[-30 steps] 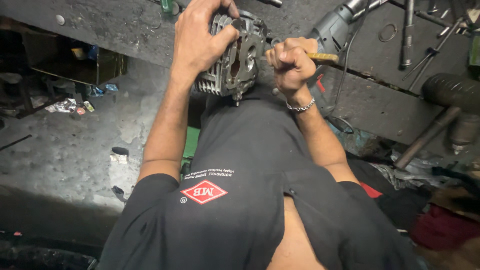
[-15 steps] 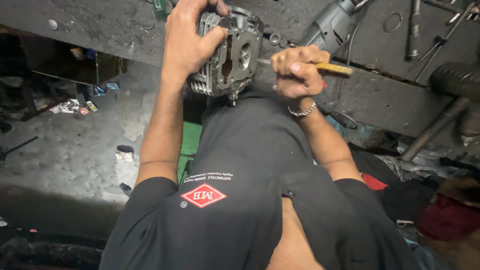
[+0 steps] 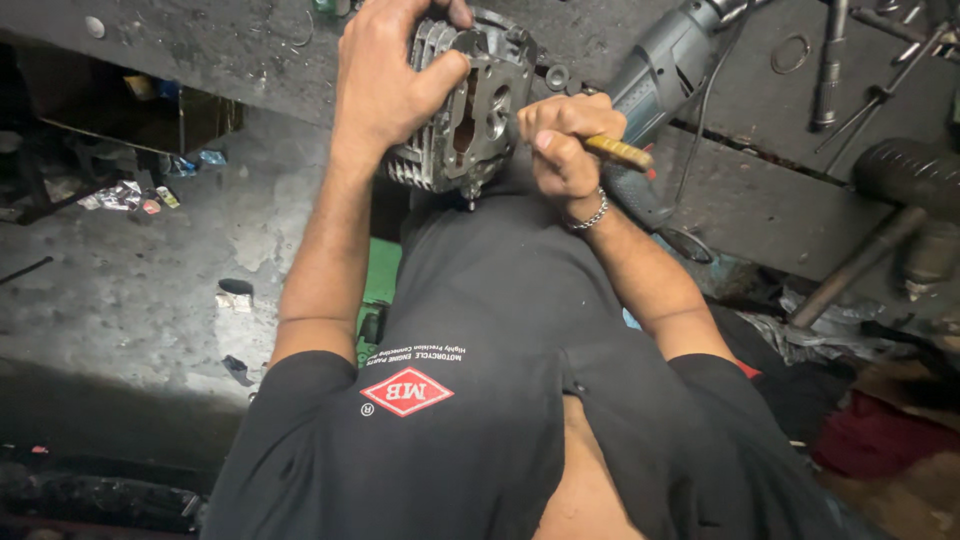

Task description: The person cleans a metal engine cylinder head using a small metal tool to scrape residue from the surface and ports, then wipes the part with a cloth. The person repeats scraping and wiping on different areas of the cylinder head.

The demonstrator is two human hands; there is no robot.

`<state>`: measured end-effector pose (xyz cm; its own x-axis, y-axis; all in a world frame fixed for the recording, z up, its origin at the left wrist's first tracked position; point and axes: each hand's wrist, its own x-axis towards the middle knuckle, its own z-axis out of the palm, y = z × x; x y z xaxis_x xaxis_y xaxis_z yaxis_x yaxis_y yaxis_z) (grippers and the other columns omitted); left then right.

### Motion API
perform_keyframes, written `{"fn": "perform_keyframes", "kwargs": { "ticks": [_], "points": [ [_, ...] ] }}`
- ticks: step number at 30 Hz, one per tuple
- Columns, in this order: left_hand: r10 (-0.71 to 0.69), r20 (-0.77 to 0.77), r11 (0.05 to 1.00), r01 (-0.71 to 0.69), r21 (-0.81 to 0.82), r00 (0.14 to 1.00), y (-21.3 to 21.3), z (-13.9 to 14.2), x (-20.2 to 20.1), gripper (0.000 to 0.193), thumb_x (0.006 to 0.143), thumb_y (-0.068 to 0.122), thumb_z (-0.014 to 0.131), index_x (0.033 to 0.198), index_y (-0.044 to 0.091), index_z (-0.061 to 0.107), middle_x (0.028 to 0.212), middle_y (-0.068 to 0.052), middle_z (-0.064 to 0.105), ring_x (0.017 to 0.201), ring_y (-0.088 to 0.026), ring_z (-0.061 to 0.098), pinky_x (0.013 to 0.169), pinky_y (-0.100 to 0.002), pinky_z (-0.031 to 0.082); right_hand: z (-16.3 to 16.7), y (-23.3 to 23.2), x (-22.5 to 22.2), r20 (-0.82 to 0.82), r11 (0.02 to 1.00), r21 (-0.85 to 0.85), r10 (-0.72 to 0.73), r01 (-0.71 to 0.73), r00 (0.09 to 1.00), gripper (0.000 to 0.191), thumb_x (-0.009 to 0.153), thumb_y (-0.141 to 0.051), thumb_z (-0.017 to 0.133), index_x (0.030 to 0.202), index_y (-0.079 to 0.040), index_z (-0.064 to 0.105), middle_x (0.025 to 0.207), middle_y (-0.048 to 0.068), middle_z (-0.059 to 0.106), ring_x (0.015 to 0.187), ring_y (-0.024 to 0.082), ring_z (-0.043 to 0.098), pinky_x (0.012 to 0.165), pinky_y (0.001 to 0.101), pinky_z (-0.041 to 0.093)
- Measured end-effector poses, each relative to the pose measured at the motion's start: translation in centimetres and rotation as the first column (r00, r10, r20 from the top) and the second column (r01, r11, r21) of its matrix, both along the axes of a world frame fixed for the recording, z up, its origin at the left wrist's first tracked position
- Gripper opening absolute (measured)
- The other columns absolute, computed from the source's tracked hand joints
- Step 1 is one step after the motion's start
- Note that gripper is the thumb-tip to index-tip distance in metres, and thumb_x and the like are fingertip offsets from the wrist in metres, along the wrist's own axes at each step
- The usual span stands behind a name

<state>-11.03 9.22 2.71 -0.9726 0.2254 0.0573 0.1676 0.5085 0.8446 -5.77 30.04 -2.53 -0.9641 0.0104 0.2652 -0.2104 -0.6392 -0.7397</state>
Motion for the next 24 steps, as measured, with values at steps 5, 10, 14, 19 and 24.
{"fn": "perform_keyframes", "kwargs": {
  "ticks": [5,10,14,19,24],
  "points": [
    [0.020,0.022,1.000,-0.020,0.000,1.000,0.4,0.5,0.1,0.026,0.084,0.022,0.068,0.107,0.009,0.071,0.109,-0.008,0.074,0.109,-0.031,0.070,0.097,-0.043,0.054,1.7,0.2,-0.4,-0.041,0.961,0.244,0.141,-0.127,0.989,0.037,0.080,-0.001,0.058,0.056,0.000,0.031,0.051,0.006,0.033,0.042,0.020,0.029,0.045,0.0360,0.027],
    [0.022,0.044,1.000,-0.023,0.005,0.999,0.1,0.5,0.1,0.027,0.084,0.024,0.069,0.106,0.010,0.071,0.109,-0.008,0.074,0.108,-0.031,0.070,0.096,-0.043,0.054,3.2,1.0,-1.2,0.037,0.856,0.471,0.225,-0.216,0.974,0.029,0.077,-0.006,0.059,0.058,0.000,0.039,0.055,0.009,0.042,0.044,0.024,0.040,0.044,0.0350,0.033],
    [0.012,0.036,1.000,-0.013,0.019,0.999,-0.1,0.2,-0.1,0.028,0.082,0.023,0.068,0.107,0.010,0.071,0.111,-0.008,0.074,0.110,-0.032,0.069,0.097,-0.043,0.053,3.9,0.7,-1.2,-0.153,0.731,0.674,0.279,-0.107,0.948,0.023,0.073,-0.004,0.061,0.061,0.002,0.042,0.057,0.012,0.038,0.046,0.028,0.040,0.051,0.0408,0.034],
    [-0.002,0.013,1.000,0.002,0.018,1.000,-0.3,-0.4,0.1,0.028,0.084,0.024,0.069,0.108,0.010,0.071,0.113,-0.008,0.074,0.111,-0.032,0.068,0.098,-0.044,0.052,4.0,0.7,-1.1,-0.228,0.838,0.543,0.206,-0.052,0.952,0.029,0.080,-0.001,0.058,0.060,0.002,0.038,0.054,0.009,0.034,0.044,0.027,0.036,0.048,0.0414,0.032],
    [0.034,0.071,0.999,-0.034,-0.005,0.997,-1.0,-1.7,0.2,0.030,0.086,0.028,0.071,0.110,0.010,0.072,0.108,-0.010,0.074,0.105,-0.033,0.070,0.093,-0.044,0.054,2.5,1.8,-1.7,-0.263,0.983,0.177,-0.002,0.050,0.965,0.039,0.077,0.000,0.056,0.056,-0.006,0.024,0.048,0.004,0.028,0.040,0.016,0.022,0.042,0.0364,0.022]
  ]
}}
